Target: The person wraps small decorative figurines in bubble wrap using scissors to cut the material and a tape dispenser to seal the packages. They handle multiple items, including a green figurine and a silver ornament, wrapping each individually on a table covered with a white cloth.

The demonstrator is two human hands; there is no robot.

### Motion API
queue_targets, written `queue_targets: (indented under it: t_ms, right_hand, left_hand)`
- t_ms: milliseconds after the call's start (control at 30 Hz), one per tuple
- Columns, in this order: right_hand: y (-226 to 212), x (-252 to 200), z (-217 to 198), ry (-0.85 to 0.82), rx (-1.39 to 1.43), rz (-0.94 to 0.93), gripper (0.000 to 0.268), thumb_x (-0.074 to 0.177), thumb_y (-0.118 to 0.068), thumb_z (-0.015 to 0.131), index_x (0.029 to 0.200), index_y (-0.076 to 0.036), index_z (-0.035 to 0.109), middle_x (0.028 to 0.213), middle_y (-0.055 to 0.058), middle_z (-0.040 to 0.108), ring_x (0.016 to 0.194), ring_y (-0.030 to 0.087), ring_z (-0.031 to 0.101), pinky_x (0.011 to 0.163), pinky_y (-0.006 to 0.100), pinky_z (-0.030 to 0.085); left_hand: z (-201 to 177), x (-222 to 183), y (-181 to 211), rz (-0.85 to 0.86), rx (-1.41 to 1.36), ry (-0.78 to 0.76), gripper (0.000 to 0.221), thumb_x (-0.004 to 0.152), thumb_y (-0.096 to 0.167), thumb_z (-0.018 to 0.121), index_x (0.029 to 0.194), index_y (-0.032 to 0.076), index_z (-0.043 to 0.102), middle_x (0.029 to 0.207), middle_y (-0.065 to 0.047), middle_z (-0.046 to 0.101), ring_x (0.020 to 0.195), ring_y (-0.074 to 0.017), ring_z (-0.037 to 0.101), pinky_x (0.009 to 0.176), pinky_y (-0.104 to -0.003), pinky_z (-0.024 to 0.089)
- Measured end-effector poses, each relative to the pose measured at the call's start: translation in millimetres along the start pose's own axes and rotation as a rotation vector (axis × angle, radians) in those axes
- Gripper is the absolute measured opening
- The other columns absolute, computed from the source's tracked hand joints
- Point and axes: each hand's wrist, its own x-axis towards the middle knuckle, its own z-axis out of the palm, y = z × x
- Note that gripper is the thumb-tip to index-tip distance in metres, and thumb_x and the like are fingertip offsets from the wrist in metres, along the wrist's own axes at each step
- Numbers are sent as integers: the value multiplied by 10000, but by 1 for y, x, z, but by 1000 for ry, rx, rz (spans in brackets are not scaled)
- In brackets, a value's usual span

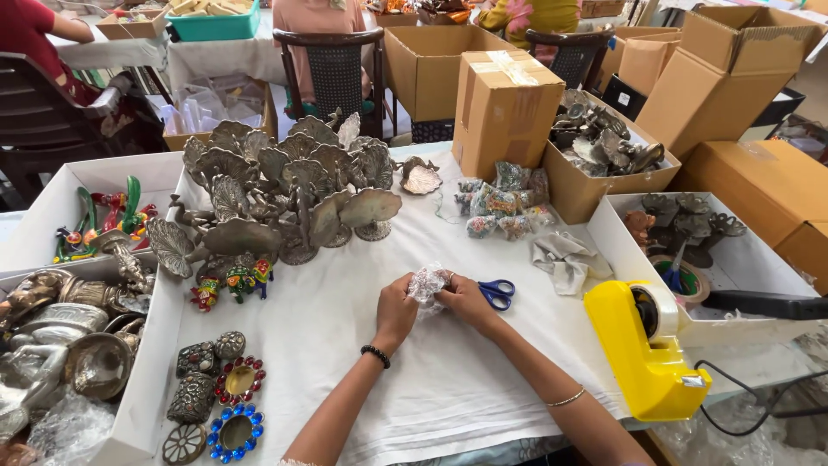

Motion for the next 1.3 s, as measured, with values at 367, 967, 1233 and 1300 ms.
queue_targets:
  t_ms: [367,967,1233,1300]
  right_hand:
    - [9,2,1,-17,-48,-58,242,925,-120,645,1143,-34,707,918,-31,717,767,44,620,688,251,550]
    - [-11,-9,4,29,-286,-205,175,884,-114,670,1033,-24,693,810,2,694,706,74,592,650,275,511]
    - [-6,-8,2,23,-266,-211,157,875,-94,666,1001,-5,691,806,1,671,713,72,568,642,278,495]
    - [-8,-8,3,18,-265,-203,158,874,-95,661,998,0,686,807,3,682,714,71,583,648,276,510]
  left_hand:
    - [0,0,1,-66,66,-35,165,831,67,589,944,22,701,803,-196,706,719,-372,674,665,-427,517]
    - [-2,-2,1,12,79,-45,114,817,50,581,899,15,653,827,-212,686,775,-418,651,681,-447,507]
    - [0,-1,2,17,83,-49,103,822,80,619,893,14,653,830,-199,694,773,-395,666,682,-439,509]
    - [-1,0,8,-64,79,-66,112,830,103,646,900,16,663,831,-197,699,761,-388,676,682,-442,513]
